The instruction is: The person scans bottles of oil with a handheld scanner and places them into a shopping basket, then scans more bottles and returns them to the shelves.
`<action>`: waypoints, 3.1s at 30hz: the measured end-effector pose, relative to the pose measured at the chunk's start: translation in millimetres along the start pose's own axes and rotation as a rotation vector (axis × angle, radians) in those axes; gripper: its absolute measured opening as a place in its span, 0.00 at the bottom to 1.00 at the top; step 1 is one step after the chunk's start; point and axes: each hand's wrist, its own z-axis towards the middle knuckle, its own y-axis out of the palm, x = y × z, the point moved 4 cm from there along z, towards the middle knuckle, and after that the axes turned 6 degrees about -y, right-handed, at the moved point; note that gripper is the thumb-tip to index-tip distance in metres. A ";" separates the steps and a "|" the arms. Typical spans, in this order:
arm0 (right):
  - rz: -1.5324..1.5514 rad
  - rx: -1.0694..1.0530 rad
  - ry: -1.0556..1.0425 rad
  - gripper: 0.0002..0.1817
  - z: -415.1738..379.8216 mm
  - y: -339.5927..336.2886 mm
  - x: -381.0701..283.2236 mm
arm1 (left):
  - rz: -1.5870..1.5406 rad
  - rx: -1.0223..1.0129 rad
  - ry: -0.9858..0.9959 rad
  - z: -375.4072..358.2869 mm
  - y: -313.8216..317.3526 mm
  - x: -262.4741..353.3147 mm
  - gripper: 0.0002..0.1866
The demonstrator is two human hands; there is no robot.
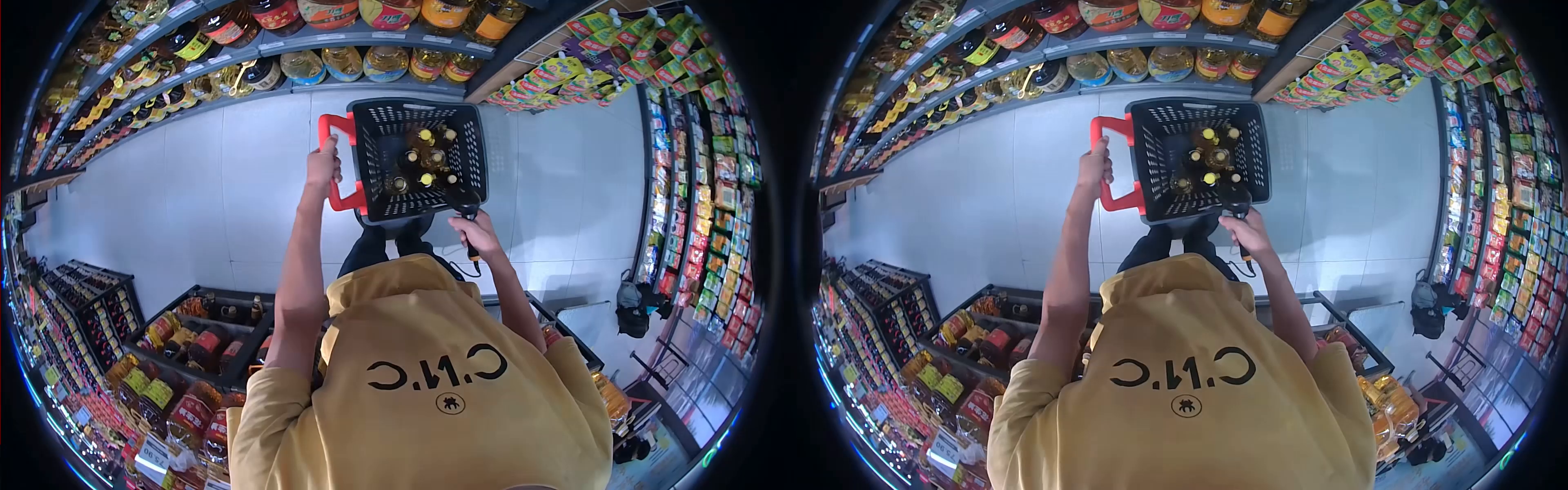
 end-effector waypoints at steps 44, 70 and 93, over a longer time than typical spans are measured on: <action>-0.419 -0.283 0.058 0.10 65.1 228.5 -75.1 | 0.430 0.785 0.111 -71.9 -424.5 -53.4 0.30; -0.505 -0.398 0.081 0.13 95.4 186.3 -72.2 | 0.398 1.017 -0.038 -88.1 -422.5 -70.4 0.36; -0.438 -0.357 0.074 0.11 113.7 199.0 -72.3 | 0.359 1.091 -0.108 -100.4 -410.4 -69.0 0.37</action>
